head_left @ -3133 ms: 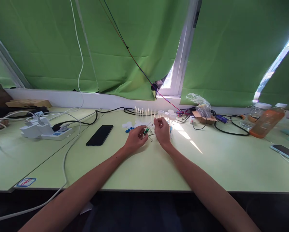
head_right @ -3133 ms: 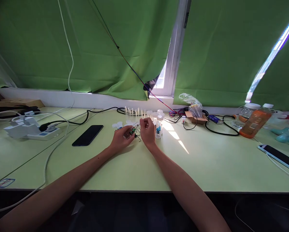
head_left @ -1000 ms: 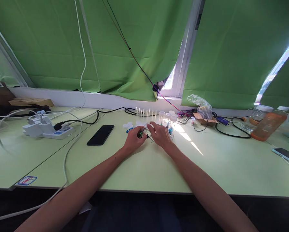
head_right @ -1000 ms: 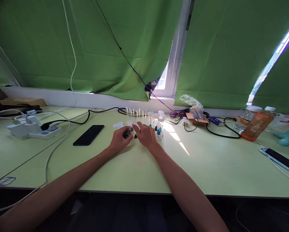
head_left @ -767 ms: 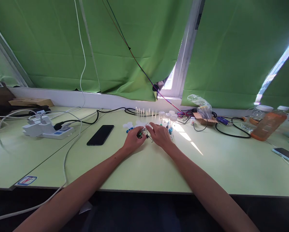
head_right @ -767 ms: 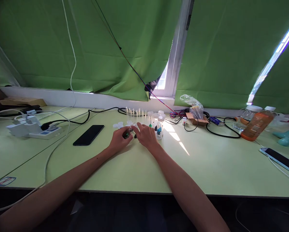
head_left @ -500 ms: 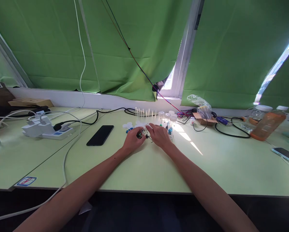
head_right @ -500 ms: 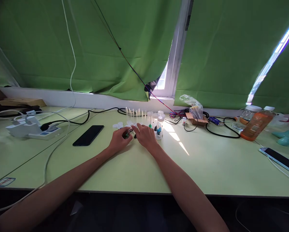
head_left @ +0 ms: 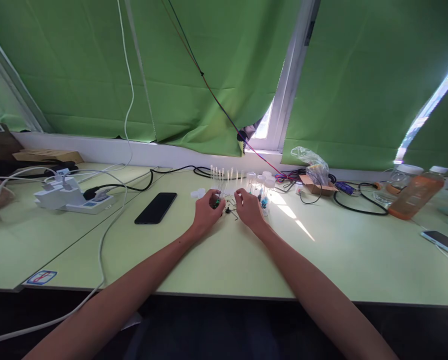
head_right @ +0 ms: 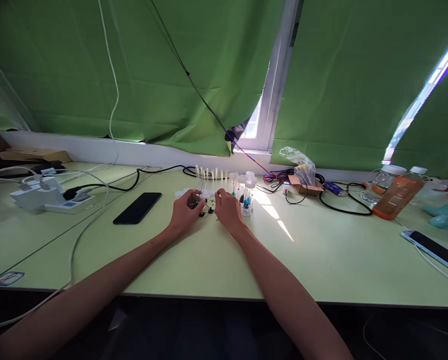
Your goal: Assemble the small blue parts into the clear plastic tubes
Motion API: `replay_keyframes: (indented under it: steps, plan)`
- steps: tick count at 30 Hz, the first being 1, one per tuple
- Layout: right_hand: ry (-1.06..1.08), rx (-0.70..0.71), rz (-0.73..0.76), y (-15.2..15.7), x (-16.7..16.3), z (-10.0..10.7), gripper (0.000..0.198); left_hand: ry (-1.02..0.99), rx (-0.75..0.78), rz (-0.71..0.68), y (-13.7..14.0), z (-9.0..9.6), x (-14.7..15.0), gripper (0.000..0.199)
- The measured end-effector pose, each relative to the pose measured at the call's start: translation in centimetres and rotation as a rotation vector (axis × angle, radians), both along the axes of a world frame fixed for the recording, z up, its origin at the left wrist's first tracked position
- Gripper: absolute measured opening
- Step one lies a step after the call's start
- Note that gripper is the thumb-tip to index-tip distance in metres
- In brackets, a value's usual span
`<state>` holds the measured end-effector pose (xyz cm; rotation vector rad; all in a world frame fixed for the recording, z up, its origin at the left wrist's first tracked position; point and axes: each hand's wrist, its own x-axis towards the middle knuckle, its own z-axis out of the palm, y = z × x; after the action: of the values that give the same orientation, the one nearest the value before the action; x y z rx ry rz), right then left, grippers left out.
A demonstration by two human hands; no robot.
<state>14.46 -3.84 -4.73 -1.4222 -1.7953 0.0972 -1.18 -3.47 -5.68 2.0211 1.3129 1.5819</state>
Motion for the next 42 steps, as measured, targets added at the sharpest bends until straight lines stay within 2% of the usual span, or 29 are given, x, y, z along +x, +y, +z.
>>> replay_keyframes:
  steps: [5, 10, 16, 23, 30, 36, 42]
  plan:
    - [-0.038, -0.048, 0.008, 0.22, -0.04, -0.32, 0.022, -0.042, -0.076, -0.071, 0.07, -0.01, 0.05, 0.030]
    - [0.077, 0.024, 0.081, -0.01, -0.37, -0.07, 0.036, -0.069, -0.121, -0.138, 0.07, -0.03, 0.21, 0.036]
    - [0.165, 0.083, 0.193, -0.39, -0.73, 0.15, 0.032, -0.078, -0.151, -0.230, 0.22, -0.36, 0.30, 0.042]
    - [0.146, 0.085, 0.199, -0.37, -0.83, 0.04, 0.029, -0.022, -0.174, -0.269, 0.17, -0.42, 0.45, 0.036]
    - [0.146, 0.125, 0.218, -0.27, -0.90, -0.20, 0.030, 0.039, -0.147, -0.261, 0.27, -0.55, 0.37, 0.036]
    - [0.150, 0.105, 0.216, -0.07, -0.85, -0.39, 0.031, 0.058, -0.135, -0.309, 0.27, -0.73, 0.33, 0.042]
    - [0.183, 0.111, 0.233, -0.36, -0.57, 0.18, 0.030, 0.041, -0.079, -0.344, 0.00, -0.54, 0.41, 0.037]
